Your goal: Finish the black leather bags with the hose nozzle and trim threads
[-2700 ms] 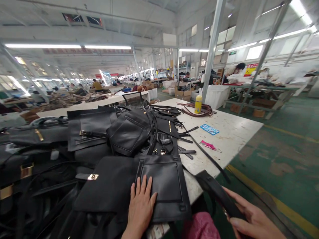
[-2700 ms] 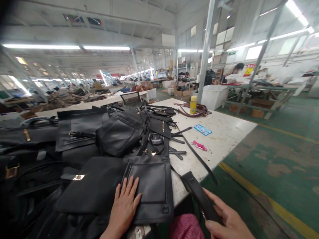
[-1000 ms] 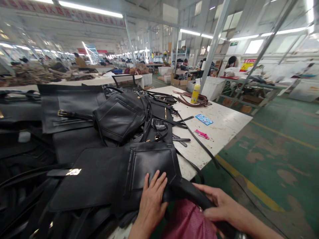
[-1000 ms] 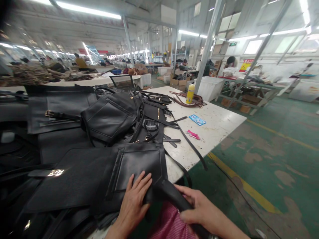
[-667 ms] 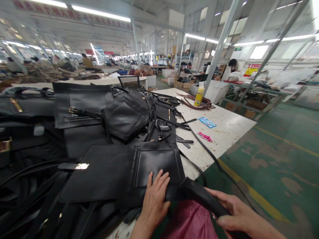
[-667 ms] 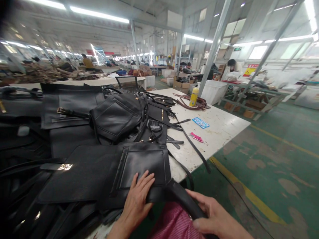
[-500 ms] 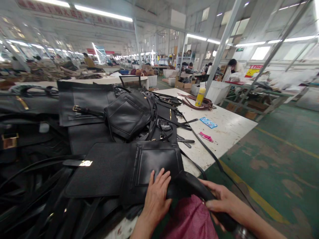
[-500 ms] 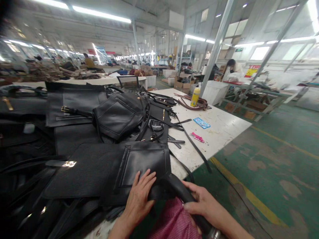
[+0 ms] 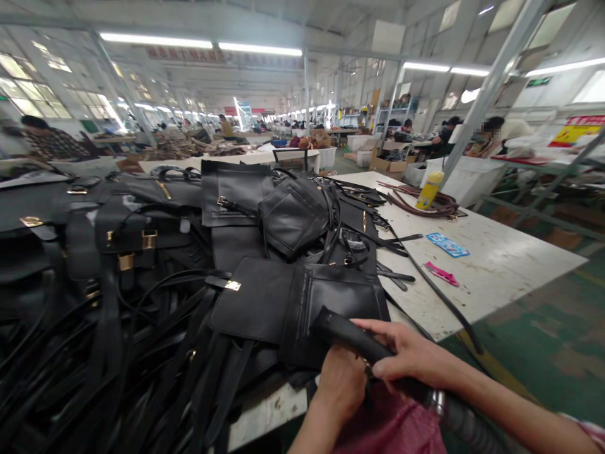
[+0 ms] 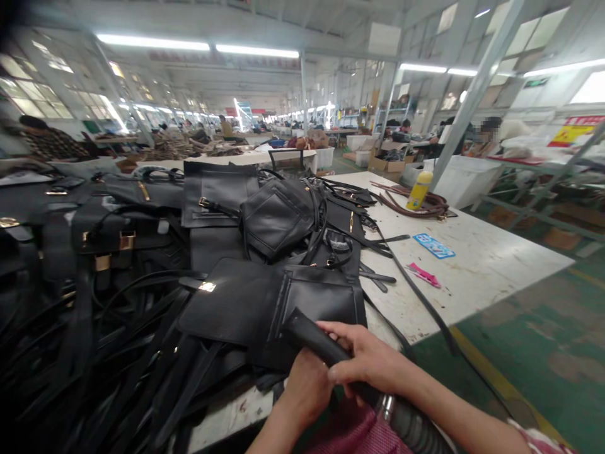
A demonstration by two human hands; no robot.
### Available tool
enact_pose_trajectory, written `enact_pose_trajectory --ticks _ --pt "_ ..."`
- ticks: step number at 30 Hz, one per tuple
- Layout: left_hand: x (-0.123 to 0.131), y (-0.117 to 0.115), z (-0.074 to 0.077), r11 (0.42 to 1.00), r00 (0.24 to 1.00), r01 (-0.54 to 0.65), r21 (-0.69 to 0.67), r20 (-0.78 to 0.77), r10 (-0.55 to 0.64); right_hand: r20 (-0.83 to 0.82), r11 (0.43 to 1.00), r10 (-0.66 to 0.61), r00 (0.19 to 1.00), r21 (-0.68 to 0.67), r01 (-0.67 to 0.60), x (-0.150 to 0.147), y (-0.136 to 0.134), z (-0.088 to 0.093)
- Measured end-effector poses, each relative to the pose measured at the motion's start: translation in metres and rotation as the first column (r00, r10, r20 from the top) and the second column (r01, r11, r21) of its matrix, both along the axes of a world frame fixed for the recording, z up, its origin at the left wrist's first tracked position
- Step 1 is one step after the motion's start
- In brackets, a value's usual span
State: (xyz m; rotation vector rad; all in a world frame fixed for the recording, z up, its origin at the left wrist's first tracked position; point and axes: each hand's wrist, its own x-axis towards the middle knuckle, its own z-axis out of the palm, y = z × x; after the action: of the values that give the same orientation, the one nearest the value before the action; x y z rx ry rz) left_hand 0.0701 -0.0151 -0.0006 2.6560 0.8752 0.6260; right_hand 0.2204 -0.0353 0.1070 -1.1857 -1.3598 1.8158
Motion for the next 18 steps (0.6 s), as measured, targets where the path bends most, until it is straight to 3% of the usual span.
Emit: enact_pose_trajectory --ticks 4,11,15,18 --pt "-0.002 -0.004 -0.013 0.999 1.0 0.003 0.033 0.028 -0.004 0.089 0.979 0.204 0.975 -0.032 -0.202 -0.032 0.018 -0.003" --pt "-0.003 -0.004 -0.028 0.998 0.997 -0.04 0.053 0.075 0.036 0.249 0.97 0.191 0.95 0.103 -0.222 -0.047 0.017 0.007" --pt "0.013 0.011 -0.049 0.993 0.999 0.038 0.11 0.012 -0.039 0.52 0.924 0.267 0.812 0.102 -0.369 -0.047 -0.002 0.019" --pt "0.025 0.02 -0.062 0.991 0.998 0.058 0.124 0.01 -0.06 0.632 0.908 0.234 0.739 0.13 -0.399 -0.064 -0.013 0.018"
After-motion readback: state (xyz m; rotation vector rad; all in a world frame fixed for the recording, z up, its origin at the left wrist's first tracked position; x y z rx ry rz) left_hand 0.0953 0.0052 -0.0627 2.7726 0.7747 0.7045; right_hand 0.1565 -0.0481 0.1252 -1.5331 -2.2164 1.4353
